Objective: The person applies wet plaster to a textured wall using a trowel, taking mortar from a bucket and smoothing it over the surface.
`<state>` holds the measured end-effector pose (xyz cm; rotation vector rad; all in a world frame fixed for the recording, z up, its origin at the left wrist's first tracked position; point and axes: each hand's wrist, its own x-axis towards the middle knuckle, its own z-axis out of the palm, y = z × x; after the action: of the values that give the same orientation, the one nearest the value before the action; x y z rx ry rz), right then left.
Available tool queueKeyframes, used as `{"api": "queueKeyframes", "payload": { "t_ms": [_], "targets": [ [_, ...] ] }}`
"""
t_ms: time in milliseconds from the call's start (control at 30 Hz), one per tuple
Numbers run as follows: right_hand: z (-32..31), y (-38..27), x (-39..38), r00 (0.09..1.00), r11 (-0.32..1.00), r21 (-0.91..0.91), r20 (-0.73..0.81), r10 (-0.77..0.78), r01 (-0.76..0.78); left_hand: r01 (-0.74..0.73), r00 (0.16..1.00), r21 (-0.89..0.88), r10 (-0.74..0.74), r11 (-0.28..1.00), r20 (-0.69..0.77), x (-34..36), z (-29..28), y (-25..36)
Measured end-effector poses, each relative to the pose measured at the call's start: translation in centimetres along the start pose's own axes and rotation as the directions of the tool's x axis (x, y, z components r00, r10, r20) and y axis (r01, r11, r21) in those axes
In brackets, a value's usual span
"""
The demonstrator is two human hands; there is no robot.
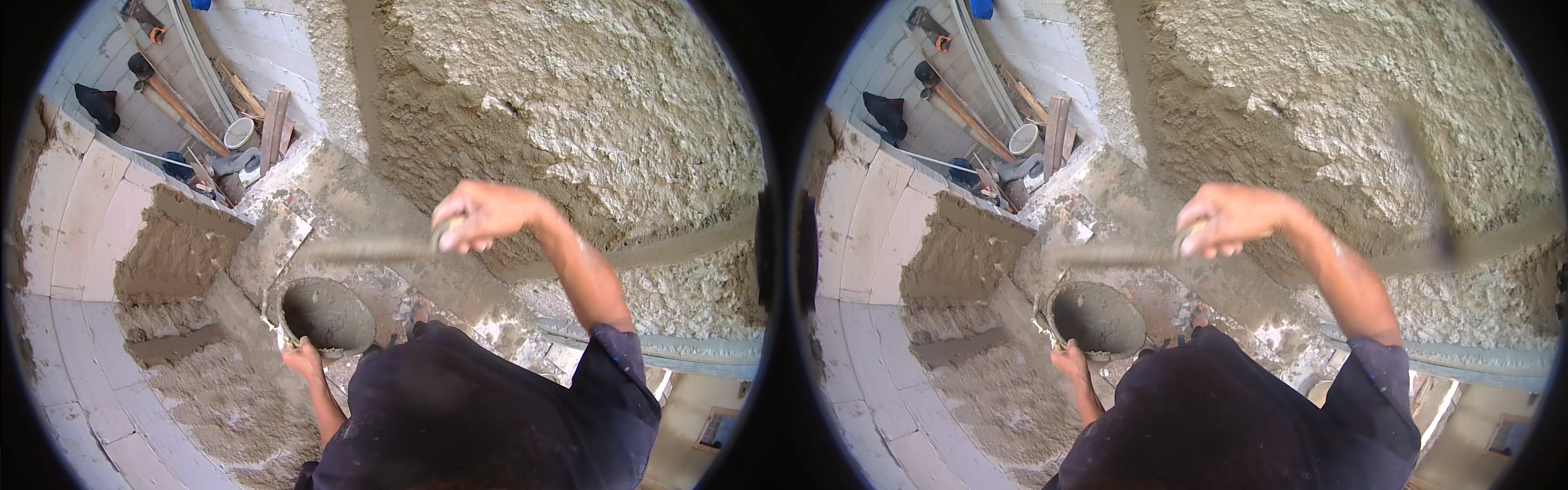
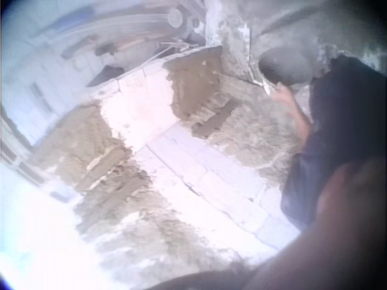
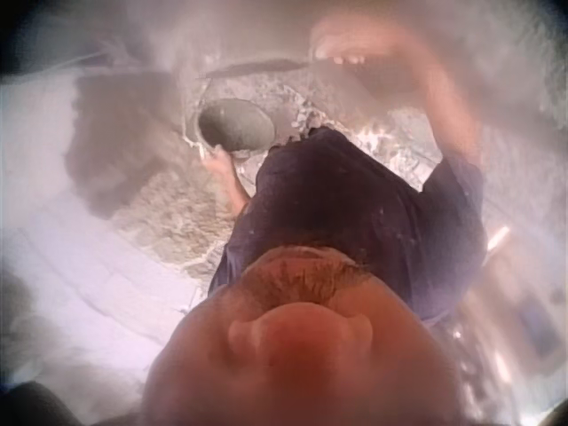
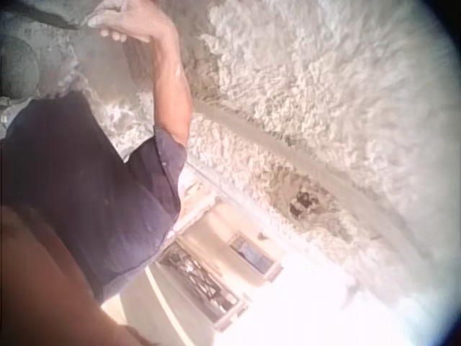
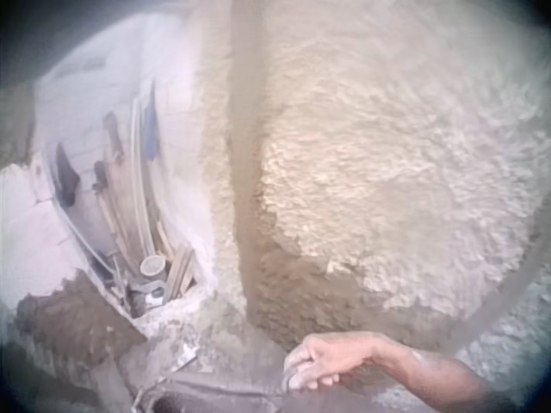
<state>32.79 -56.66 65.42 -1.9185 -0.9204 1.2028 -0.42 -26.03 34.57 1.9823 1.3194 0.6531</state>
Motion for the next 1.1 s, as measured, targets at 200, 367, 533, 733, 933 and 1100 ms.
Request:
{"api": "queueKeyframes", "payload": {
  "t_ms": [200, 367, 533, 733, 933, 1100],
  "targets": [
    [-12.2, 9.3, -10.9, 0.513, 0.975, 0.017, -0.848, 0.131, -0.222, 0.070, 0.995, -0.066, -0.065, 0.995, 0.070, -2.8, 1.6, 4.4],
    [1.2, 10.3, -11.4, 0.687, 0.925, -0.154, -0.713, 0.139, -0.347, 0.071, 0.990, -0.100, -0.057, 0.992, 0.131, -5.1, 3.3, 6.3],
    [13.9, 14.7, -3.4, 0.891, 0.787, -0.573, -0.450, -0.069, -0.228, -0.259, 0.918, -0.106, 0.279, 0.960, 0.281, -4.7, 3.6, 14.1],
    [21.9, 14.3, 1.7, 0.861, 0.656, -0.677, -0.501, -0.081, -0.332, -0.562, 0.702, -0.452, 0.688, 0.693, 0.182, -3.0, 0.9, 21.9],
    [19.3, 7.3, -1.7, 0.738, 0.548, -0.637, -0.673, -0.052, -0.543, -0.530, 0.425, -0.730, 0.880, 0.432, 0.213, -2.8, -1.5, 27.7],
    [27.0, 9.2, -0.6, 0.832, 0.900, -0.299, -0.543, 0.113, -0.317, -0.345, 0.550, -0.774, 0.782, 0.531, 0.292, -3.4, -1.9, 26.7]
  ]
}}
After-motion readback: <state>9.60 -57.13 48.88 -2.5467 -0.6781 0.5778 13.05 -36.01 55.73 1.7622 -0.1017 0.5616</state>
